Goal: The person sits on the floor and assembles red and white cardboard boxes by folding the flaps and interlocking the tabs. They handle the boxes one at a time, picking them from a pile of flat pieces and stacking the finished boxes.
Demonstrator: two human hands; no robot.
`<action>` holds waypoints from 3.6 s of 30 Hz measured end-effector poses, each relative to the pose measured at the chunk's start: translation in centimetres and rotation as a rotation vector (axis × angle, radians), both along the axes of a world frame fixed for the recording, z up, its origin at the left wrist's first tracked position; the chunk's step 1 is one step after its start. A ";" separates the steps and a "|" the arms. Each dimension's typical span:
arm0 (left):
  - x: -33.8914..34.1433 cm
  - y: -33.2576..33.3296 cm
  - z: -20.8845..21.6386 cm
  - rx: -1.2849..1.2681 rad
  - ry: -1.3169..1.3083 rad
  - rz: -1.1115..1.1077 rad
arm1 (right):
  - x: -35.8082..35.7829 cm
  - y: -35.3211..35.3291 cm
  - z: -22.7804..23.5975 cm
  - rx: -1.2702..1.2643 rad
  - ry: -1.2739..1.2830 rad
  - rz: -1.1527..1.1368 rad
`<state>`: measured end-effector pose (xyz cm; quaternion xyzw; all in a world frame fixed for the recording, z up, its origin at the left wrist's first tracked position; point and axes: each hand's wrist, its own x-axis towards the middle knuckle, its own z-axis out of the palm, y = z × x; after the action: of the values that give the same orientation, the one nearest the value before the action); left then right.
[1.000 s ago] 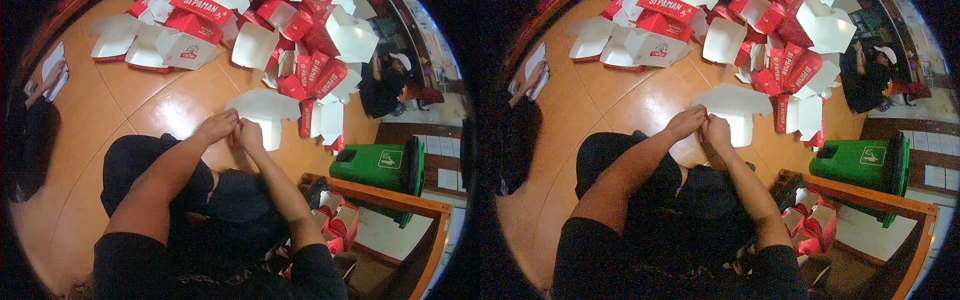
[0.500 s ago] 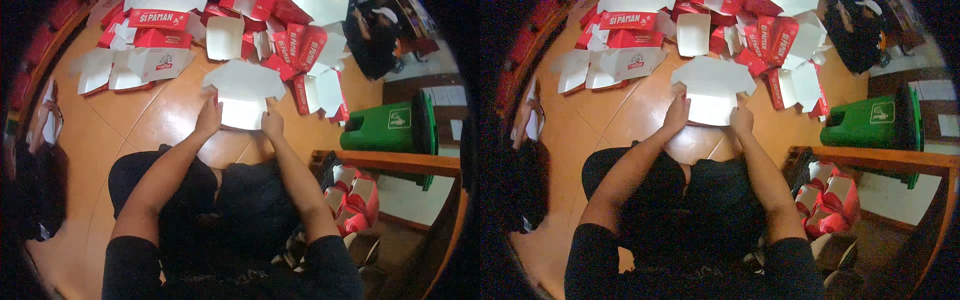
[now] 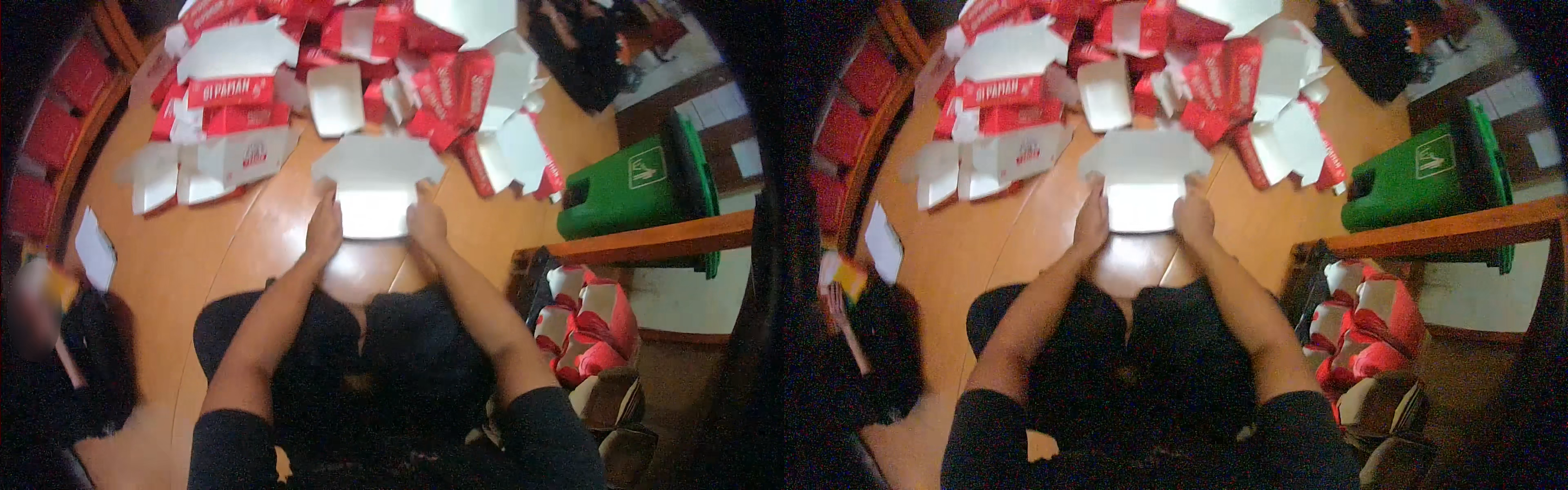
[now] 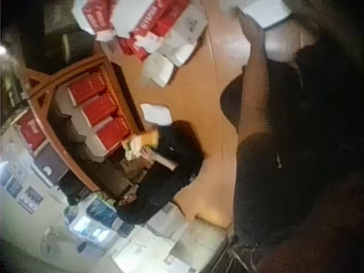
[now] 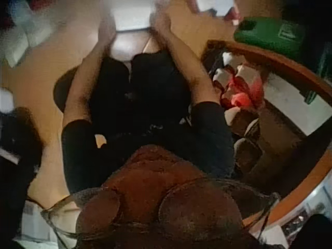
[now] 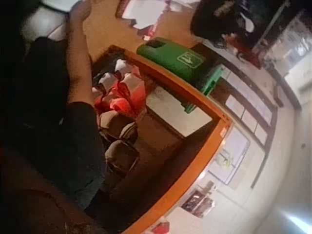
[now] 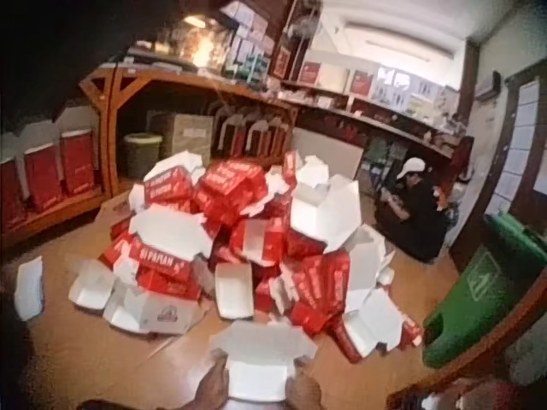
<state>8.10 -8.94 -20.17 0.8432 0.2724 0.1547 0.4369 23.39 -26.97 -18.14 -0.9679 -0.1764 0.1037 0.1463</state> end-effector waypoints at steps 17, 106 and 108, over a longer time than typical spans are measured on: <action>-0.8 -1.6 5.0 0.065 -0.132 0.069 | 25.5 9.3 26.5 0.468 -0.472 -0.342; -3.0 2.8 0.5 0.415 -0.049 -0.757 | 5.8 -1.1 -0.7 0.179 0.025 0.242; -3.0 2.8 0.9 0.440 -0.070 -0.769 | 6.5 -0.9 -0.8 0.264 0.092 0.173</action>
<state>5.11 -6.15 -19.24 0.9504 -0.1154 0.0637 0.2817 29.92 -27.84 -18.98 -0.9157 -0.2640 0.1361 0.2706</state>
